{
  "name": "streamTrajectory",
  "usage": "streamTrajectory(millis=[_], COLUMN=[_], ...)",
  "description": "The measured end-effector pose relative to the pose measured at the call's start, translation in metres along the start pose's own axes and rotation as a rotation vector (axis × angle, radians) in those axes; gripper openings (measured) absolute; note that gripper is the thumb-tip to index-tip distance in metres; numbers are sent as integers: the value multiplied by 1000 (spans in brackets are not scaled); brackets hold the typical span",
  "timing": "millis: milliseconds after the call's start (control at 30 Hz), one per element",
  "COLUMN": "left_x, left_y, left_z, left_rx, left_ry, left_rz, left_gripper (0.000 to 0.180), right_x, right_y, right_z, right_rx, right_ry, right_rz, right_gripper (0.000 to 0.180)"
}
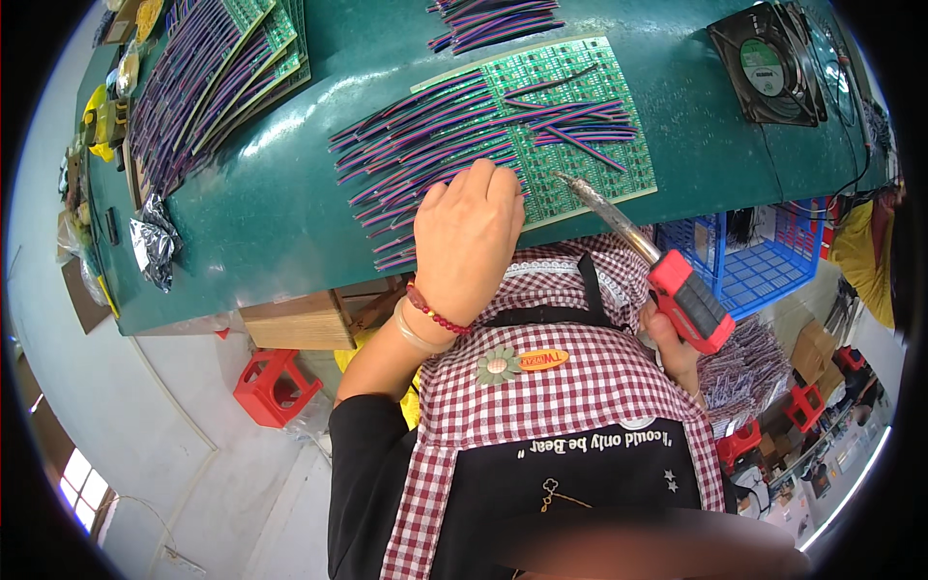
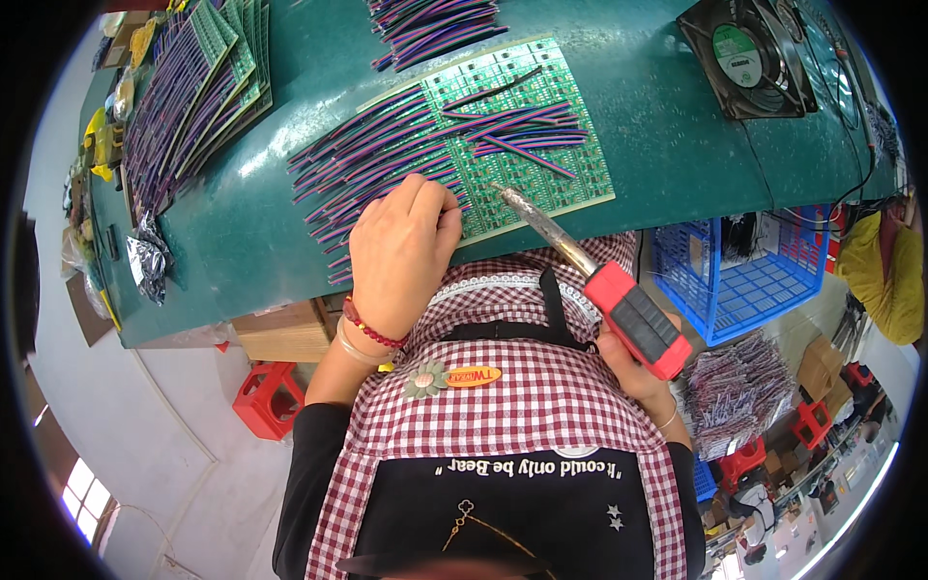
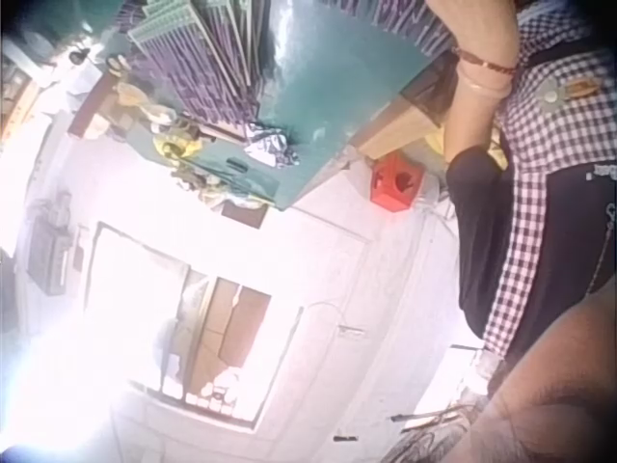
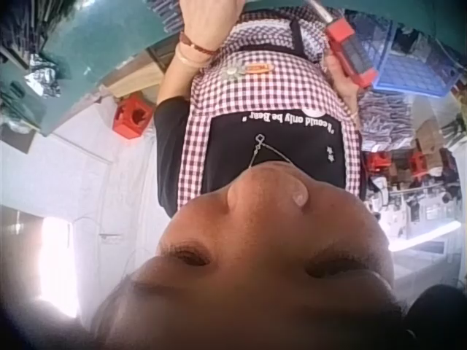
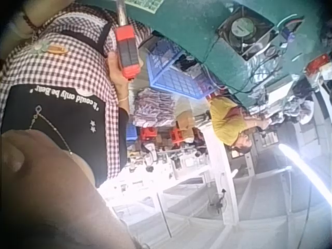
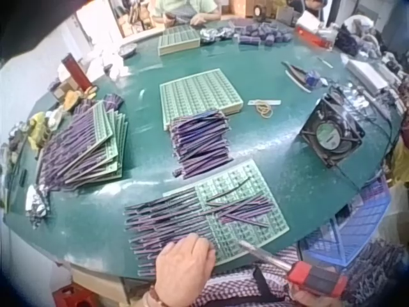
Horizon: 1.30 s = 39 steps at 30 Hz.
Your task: The person solders individual wires onto a series of points on a printed circuit board using a soldering iron.
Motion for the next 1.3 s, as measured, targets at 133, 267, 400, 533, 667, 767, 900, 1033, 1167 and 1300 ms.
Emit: streamTrajectory(millis=[133,267,400,533,667,767,900,1033,1167,1300], left_x=[-8,-21,-58,-60,-57,-52,-57,-54,-38,-13], left_y=[1,11,39,48,44,44,42,40,30,7], left_z=[-8,-15,16,34,19,21,43,37,-15,-28], left_rx=[-17,-82,-103,-64,-153,-60,29,-19,-142,-114], left_ry=[109,114,6,70,-23,0,78,103,-310,-232], left_rz=[23,39,236,250,302,309,330,313,216,126], left_gripper=[12,13,13,11,10,13,17,17,9,14], right_x=[10,14,26,28,23,23,27,29,25,13], right_y=[2,7,16,14,11,17,22,19,14,13], right_z=[-8,-14,-26,-32,-33,-27,-21,-23,-27,-18], right_rx=[-70,-149,-278,-268,-306,-259,-205,-213,-231,-147], right_ry=[32,277,225,316,362,357,325,302,281,147], right_rz=[-34,-103,-193,-260,-237,-222,-252,-247,-227,-171], right_gripper=[22,43,49,47,44,42,42,46,56,71])
Point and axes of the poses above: each hand's wrist, its own y-axis towards the middle knuckle, its own z-axis out of the palm, x = y × z, the point moved 8 cm from there along y, towards the middle knuckle, and after that the axes turned 6 degrees about -z, right-handed, at the moved point
